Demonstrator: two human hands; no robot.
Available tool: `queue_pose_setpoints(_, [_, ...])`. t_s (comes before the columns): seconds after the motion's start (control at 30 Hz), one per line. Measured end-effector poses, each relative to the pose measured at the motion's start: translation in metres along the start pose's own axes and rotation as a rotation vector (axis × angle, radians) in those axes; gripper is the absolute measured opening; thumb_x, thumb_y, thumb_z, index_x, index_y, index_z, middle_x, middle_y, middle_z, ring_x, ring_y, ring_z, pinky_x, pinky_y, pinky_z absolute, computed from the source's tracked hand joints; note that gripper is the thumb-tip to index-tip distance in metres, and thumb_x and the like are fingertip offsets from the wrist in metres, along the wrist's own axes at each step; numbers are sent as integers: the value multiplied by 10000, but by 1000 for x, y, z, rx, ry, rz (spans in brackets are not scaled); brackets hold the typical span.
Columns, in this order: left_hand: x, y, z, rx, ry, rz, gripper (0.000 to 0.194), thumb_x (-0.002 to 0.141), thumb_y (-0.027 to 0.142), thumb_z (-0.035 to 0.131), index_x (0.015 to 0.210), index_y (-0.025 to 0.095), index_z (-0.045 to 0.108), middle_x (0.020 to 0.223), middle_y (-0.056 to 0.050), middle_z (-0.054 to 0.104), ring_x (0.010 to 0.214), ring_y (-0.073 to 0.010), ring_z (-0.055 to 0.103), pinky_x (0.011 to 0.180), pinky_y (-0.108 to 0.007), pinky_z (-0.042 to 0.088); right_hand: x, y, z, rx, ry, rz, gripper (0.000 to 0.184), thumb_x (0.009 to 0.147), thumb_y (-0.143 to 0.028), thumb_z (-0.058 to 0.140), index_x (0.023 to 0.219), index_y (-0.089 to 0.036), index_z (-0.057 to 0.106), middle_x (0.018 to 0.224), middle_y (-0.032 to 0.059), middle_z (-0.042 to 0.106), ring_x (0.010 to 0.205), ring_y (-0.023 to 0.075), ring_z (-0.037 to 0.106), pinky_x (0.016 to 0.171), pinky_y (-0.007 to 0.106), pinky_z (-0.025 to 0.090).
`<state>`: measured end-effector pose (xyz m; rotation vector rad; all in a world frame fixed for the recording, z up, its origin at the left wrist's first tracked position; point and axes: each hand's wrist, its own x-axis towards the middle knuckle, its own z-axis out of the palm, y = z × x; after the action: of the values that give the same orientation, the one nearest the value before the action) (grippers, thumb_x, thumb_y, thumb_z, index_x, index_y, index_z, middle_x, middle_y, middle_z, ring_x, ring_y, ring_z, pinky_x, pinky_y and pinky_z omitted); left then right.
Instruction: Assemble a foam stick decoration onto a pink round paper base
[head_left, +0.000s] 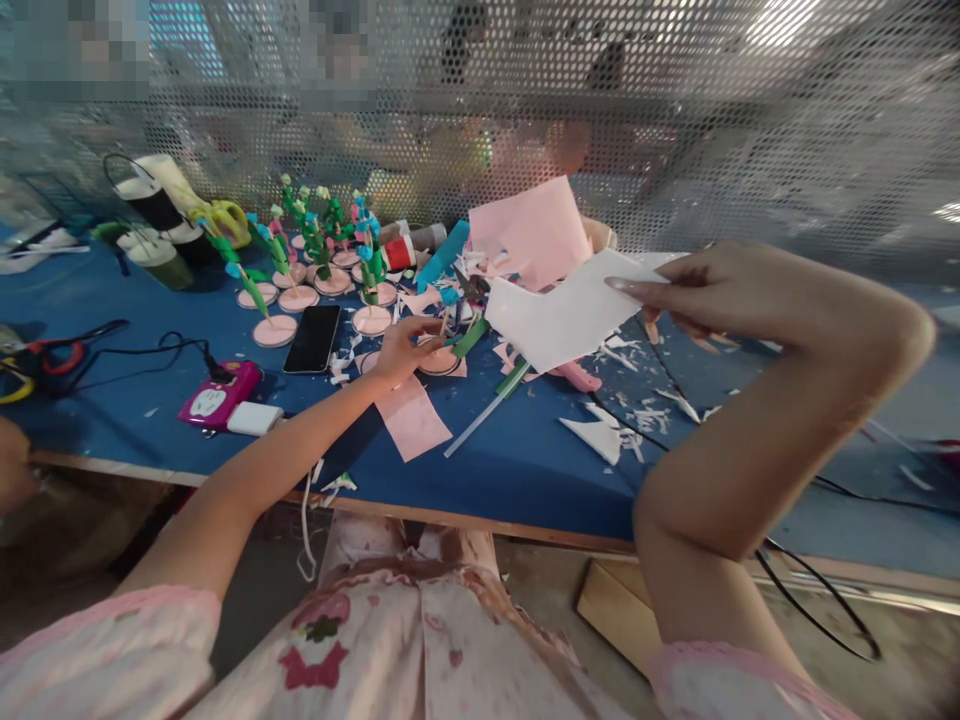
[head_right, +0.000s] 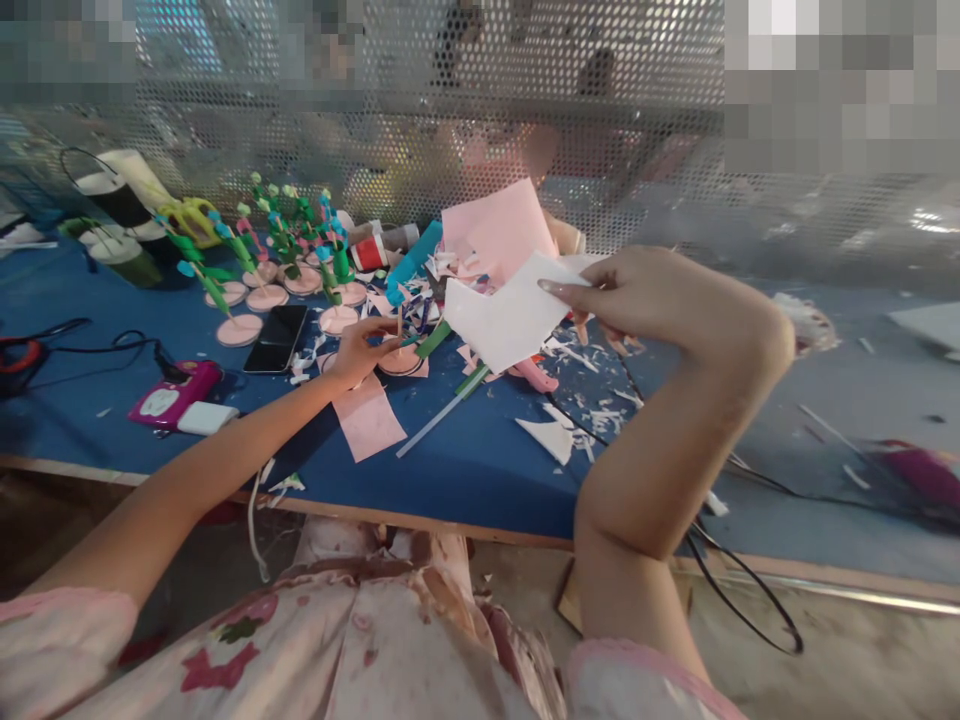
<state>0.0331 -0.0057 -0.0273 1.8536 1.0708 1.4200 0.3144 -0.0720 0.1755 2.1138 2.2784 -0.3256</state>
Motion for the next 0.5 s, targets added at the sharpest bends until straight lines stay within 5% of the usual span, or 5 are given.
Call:
queue_pose_setpoints(0.37, [1, 1, 0, 66, -47, 59, 213, 771, 400, 626, 785, 199, 694, 813, -65, 694, 765, -175, 632, 677, -292, 505, -1, -6, 0, -44, -6, -20, 515, 867, -524, 388, 487, -187, 470, 428, 1, 495, 444, 106, 453, 557, 296, 362])
queue_pose_setpoints(0.5, [1, 3, 0, 135, -28, 48, 179, 767, 352, 636, 744, 182, 688, 794, -66, 693, 766, -180, 632, 684, -293, 504, -5, -2, 3, 8, -132, -158, 598, 787, -686, 369, 456, -194, 438, 399, -2, 457, 401, 99, 417, 493, 290, 353])
